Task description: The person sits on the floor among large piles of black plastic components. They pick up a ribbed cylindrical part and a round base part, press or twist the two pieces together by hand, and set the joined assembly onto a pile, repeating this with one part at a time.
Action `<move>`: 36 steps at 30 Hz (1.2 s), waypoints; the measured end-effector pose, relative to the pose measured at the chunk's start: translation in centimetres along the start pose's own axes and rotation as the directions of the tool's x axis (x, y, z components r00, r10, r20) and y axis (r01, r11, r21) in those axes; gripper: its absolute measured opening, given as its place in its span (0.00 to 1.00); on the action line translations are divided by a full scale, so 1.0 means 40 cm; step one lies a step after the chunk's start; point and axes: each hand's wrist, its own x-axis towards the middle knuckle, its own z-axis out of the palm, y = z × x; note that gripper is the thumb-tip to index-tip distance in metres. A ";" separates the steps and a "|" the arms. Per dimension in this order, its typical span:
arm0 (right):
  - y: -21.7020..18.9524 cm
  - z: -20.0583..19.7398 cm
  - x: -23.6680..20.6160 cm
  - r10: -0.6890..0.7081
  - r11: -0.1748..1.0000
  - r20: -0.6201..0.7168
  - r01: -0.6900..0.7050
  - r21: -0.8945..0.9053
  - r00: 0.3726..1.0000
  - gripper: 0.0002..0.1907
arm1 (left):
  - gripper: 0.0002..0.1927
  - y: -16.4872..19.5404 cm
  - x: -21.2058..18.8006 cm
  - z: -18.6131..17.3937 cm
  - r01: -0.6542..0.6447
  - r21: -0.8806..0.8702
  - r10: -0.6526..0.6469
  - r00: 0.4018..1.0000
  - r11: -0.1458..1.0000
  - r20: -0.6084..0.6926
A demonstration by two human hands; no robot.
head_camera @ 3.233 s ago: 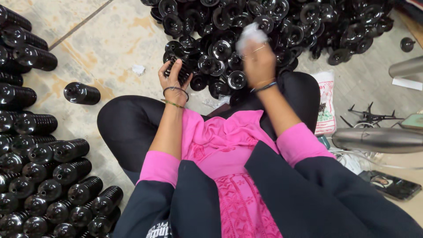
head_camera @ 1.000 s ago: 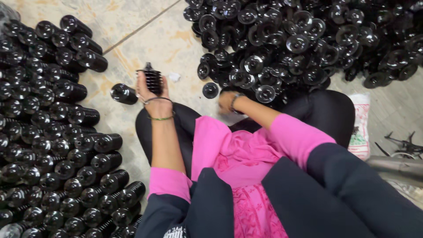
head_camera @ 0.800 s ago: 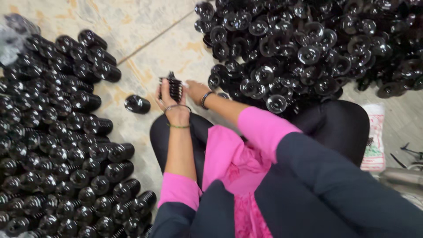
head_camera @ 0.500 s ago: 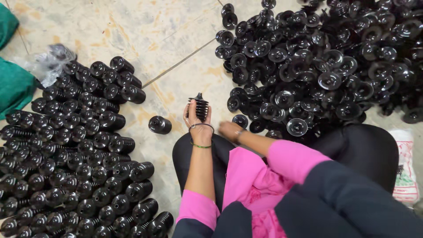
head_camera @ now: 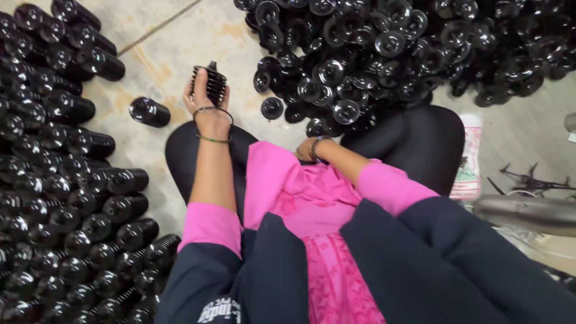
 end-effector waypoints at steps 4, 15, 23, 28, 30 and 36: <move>-0.040 -0.038 -0.046 0.168 0.977 0.105 -0.179 0.115 0.980 0.32 | 0.26 0.004 -0.058 0.004 -0.015 0.020 0.014 0.996 1.000 0.083; 0.012 -0.082 -0.065 -0.120 0.982 -0.951 -0.105 -0.155 0.283 0.14 | 0.14 -0.140 -0.202 0.006 0.329 0.044 -0.329 0.914 0.943 0.238; 0.085 -0.122 -0.114 0.358 0.841 -0.886 0.312 0.443 0.294 0.04 | 0.24 -0.150 -0.164 0.035 0.362 0.337 -0.448 0.864 0.869 0.228; 0.074 -0.082 -0.214 0.433 0.332 -0.797 0.747 0.575 0.421 0.12 | 0.29 -0.216 -0.179 0.059 0.303 0.544 -0.508 0.816 0.782 0.277; 0.083 -0.047 -0.242 0.236 0.280 -0.844 0.798 0.534 0.481 0.15 | 0.29 -0.223 -0.192 0.055 0.278 0.593 -0.522 0.803 0.755 0.288; 0.183 0.016 -0.220 0.326 0.151 -0.700 0.696 0.702 0.636 0.14 | 0.25 -0.252 -0.250 0.039 0.179 0.686 -0.540 0.763 0.705 0.355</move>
